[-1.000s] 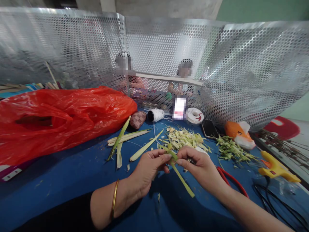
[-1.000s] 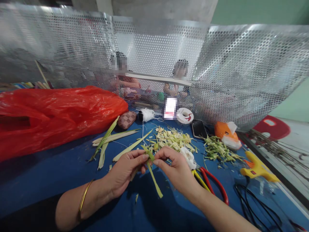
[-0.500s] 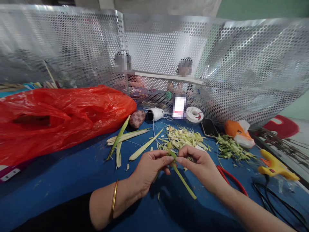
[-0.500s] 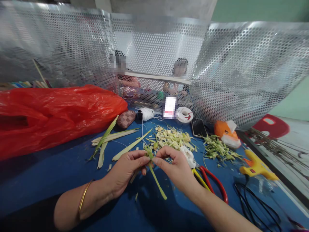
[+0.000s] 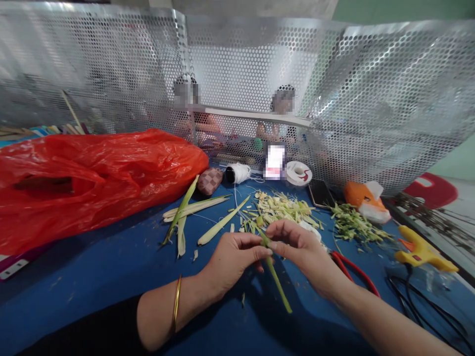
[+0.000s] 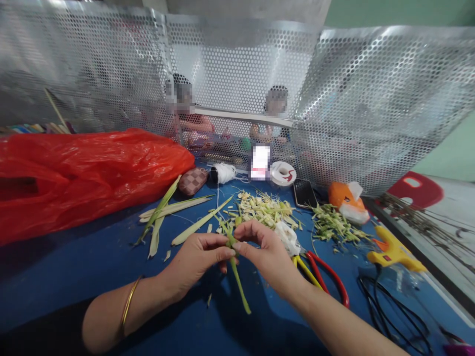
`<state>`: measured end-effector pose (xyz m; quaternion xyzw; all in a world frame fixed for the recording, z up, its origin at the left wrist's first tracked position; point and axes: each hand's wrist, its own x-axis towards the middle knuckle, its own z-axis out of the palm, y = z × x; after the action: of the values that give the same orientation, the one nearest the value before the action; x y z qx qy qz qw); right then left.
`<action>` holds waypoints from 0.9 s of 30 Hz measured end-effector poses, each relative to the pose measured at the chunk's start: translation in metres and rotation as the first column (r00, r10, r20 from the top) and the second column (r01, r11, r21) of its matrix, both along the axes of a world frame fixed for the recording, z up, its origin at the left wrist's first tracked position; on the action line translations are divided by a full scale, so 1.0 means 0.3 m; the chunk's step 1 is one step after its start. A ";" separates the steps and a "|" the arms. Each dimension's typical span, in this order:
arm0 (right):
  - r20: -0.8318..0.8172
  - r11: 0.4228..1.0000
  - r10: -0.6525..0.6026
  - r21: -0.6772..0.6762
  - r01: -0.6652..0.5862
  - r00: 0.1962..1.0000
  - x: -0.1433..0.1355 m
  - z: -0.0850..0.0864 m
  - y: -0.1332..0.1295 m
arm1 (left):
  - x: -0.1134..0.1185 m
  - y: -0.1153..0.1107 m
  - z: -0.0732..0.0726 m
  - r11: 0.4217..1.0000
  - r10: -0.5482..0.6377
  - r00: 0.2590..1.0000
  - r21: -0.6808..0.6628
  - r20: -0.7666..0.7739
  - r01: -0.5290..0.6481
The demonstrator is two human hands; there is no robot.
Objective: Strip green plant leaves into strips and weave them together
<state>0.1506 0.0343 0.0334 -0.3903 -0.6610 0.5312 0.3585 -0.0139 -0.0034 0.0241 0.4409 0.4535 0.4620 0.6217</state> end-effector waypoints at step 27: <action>0.197 0.991 0.133 -0.002 -0.135 0.971 0.029 -0.003 0.026 | -0.009 0.009 -0.015 0.994 -0.092 0.992 -0.050 0.082 0.097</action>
<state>0.1593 0.0422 0.0324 -0.3933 -0.7210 0.5094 0.2569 -0.0168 -0.0007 0.0197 0.4261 0.4195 0.4367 0.6721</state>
